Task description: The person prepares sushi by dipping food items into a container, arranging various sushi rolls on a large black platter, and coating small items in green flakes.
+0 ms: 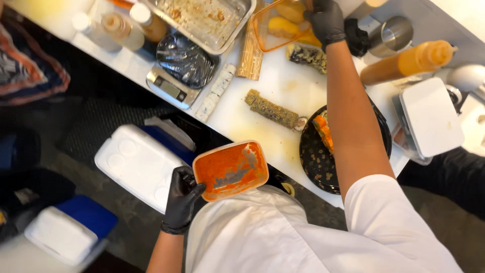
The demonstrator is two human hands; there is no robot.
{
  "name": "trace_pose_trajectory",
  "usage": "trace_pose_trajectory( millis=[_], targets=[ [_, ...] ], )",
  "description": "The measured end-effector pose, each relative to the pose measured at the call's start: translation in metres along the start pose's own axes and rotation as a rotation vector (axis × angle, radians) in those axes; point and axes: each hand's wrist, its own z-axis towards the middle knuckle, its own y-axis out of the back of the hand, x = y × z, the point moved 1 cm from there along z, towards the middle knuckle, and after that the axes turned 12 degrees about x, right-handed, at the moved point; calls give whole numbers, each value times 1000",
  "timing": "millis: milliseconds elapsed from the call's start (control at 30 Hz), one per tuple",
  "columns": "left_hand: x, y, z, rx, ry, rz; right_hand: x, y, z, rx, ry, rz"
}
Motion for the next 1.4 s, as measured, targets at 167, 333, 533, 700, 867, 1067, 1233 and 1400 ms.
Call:
trace_pose_trajectory(
  millis=[167,333,533,700,867,1067,1233,1400],
  targets=[
    [5,-29,-14,-108,11,-172,51,19,-41,-3,-38,268],
    [20,-33,-6,-97,-72,-488,168,12,-174,-57,212,385],
    [15,8,-31,-38,-129,-483,266,-125,-306,349,444,314],
    [22,110,-118,-76,-225,-580,307,-250,-351,587,548,235],
    [41,240,-218,-213,-323,-524,372,-410,-404,670,553,318],
    [7,354,-332,-321,-509,-342,482,-592,-440,969,-122,929],
    [-19,437,-360,-505,-603,-218,517,-708,-438,1040,149,364],
    [-70,522,-361,-630,-559,90,540,-812,-399,995,103,452]
  ],
)
